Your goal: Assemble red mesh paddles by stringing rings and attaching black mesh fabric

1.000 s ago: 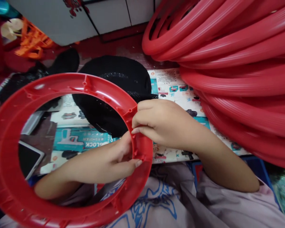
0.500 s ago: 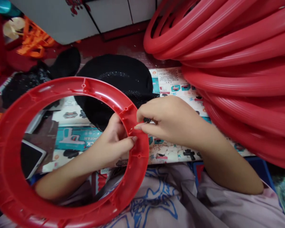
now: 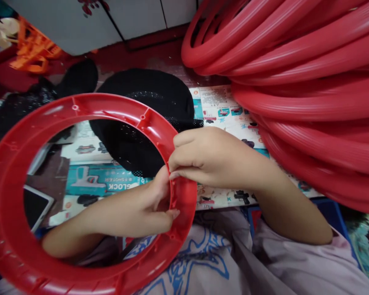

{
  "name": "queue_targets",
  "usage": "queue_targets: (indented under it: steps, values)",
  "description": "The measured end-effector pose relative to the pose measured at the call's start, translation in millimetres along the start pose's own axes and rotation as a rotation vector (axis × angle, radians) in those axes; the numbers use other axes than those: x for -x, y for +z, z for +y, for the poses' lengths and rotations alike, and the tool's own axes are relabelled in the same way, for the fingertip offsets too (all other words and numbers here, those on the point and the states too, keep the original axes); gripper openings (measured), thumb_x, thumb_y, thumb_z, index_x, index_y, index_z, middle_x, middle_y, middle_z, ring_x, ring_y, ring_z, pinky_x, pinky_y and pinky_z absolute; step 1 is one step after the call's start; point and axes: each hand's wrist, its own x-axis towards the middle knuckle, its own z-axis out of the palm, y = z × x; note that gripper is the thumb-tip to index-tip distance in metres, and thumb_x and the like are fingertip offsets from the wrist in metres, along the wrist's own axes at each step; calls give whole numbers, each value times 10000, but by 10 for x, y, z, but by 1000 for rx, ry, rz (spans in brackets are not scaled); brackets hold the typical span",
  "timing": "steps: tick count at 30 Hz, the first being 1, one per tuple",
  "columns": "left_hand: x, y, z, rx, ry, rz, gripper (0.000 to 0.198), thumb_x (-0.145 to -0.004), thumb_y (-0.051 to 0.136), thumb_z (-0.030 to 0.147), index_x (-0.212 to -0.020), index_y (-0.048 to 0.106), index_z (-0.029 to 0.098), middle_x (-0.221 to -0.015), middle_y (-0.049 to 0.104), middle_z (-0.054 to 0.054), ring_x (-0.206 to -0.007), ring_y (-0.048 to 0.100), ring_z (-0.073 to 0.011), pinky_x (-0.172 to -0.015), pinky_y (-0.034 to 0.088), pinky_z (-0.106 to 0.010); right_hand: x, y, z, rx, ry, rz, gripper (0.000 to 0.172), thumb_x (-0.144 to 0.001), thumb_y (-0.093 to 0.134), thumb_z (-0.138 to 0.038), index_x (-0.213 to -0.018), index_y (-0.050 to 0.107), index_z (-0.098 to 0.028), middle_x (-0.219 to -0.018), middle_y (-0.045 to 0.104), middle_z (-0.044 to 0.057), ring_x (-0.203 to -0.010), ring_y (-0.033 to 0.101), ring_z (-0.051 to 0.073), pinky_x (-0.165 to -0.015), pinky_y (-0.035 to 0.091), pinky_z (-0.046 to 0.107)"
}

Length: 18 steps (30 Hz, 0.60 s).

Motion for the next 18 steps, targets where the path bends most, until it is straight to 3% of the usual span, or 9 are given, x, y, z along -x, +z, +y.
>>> queue_targets:
  steps: [3, 6, 10, 14, 18]
  values:
    - [5, 16, -12, 97, -54, -31, 476, -833, 580, 238, -1219, 305, 203, -855, 545, -2, -673, 546, -138, -527, 459, -232, -16, 16, 5, -4, 51, -12, 226, -915, 521, -166, -777, 699, -151, -708, 591, -3, -632, 517, 73, -583, 365, 198]
    - [-22, 41, -3, 284, 3, -21, 518, -863, 603, 267, -1281, 300, 234, -986, 574, -44, -837, 602, -173, -660, 528, -278, -4, -20, 13, -23, 80, -40, 215, -901, 534, -173, -774, 706, -152, -715, 616, 9, -628, 524, 84, -584, 363, 215]
    - [-81, 79, 31, 568, 38, 9, 365, -877, 616, 293, -1172, 414, 219, -1076, 554, -56, -968, 597, -167, -809, 528, -308, 28, -59, 13, 6, 105, -60, 232, -900, 520, -162, -766, 709, -151, -722, 620, 10, -625, 528, 86, -583, 352, 222]
    - [-139, 131, 35, 665, 75, 119, 304, -889, 603, 283, -1130, 432, 208, -962, 561, -17, -808, 593, -108, -716, 518, -241, 27, -38, -17, 43, 120, -86, 234, -904, 523, -186, -777, 717, -156, -746, 630, 12, -652, 550, 94, -587, 350, 224]
    - [-145, 142, -16, 550, 134, 283, 346, -901, 543, 183, -1189, 366, 251, -963, 542, 17, -774, 578, -83, -653, 485, -188, 21, -6, -34, 82, 124, -65, 241, -916, 526, -225, -785, 719, -166, -779, 659, 12, -670, 566, 103, -591, 352, 226]
